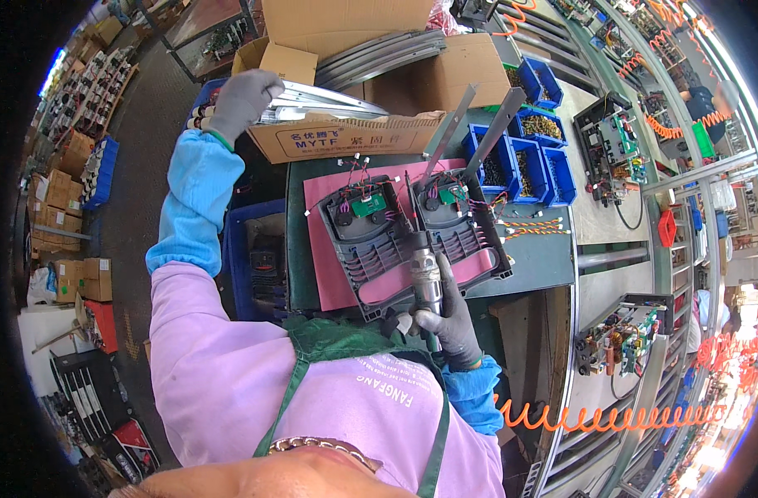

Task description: Assembling electronic components by screwing metal brackets into plastic housings and connecting wiring to circuit boards.

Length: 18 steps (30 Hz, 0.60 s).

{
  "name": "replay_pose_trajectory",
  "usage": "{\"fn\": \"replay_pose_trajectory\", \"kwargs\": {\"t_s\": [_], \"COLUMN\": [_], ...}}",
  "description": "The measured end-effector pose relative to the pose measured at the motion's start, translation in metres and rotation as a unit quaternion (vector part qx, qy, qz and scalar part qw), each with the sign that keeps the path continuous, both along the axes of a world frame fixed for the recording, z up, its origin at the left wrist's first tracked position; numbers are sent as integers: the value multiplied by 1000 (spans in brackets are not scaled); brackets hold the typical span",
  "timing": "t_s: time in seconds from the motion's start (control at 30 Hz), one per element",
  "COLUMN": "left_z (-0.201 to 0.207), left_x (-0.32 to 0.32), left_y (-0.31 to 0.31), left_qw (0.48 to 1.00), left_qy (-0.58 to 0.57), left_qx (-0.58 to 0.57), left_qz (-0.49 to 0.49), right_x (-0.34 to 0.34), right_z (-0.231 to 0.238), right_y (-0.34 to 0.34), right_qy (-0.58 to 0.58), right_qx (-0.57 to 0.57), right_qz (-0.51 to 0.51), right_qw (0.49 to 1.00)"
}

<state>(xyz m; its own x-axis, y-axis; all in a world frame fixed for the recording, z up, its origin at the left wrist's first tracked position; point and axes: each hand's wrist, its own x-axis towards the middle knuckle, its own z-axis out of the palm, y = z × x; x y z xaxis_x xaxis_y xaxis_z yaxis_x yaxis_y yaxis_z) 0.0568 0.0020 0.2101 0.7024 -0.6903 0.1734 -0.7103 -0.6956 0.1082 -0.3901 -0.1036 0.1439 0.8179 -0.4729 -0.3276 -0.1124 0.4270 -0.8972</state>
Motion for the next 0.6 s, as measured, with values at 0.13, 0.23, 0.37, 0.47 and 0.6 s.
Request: {"fn": "replay_pose_trajectory", "kwargs": {"t_s": [0.13,0.23,0.37,0.47,0.6], "left_z": [6,-8,-29,-37,-50], "left_x": [3,-15,-21,-20,0], "left_y": [-4,-12,-15,-17,-21], "left_qw": [998,986,963,958,951], "left_qy": [-40,-78,-156,-185,-198], "left_qx": [43,132,203,203,226], "left_qz": [-24,-64,-79,-80,-68], "right_x": [-3,-6,-19,-26,-30], "right_z": [3,1,-2,1,2], "right_y": [0,0,-5,-6,-6], "right_qy": [-13,-21,-27,-10,-5], "right_qx": [27,28,56,54,59], "right_qz": [19,15,42,25,27], "right_qw": [999,999,997,998,998]}}
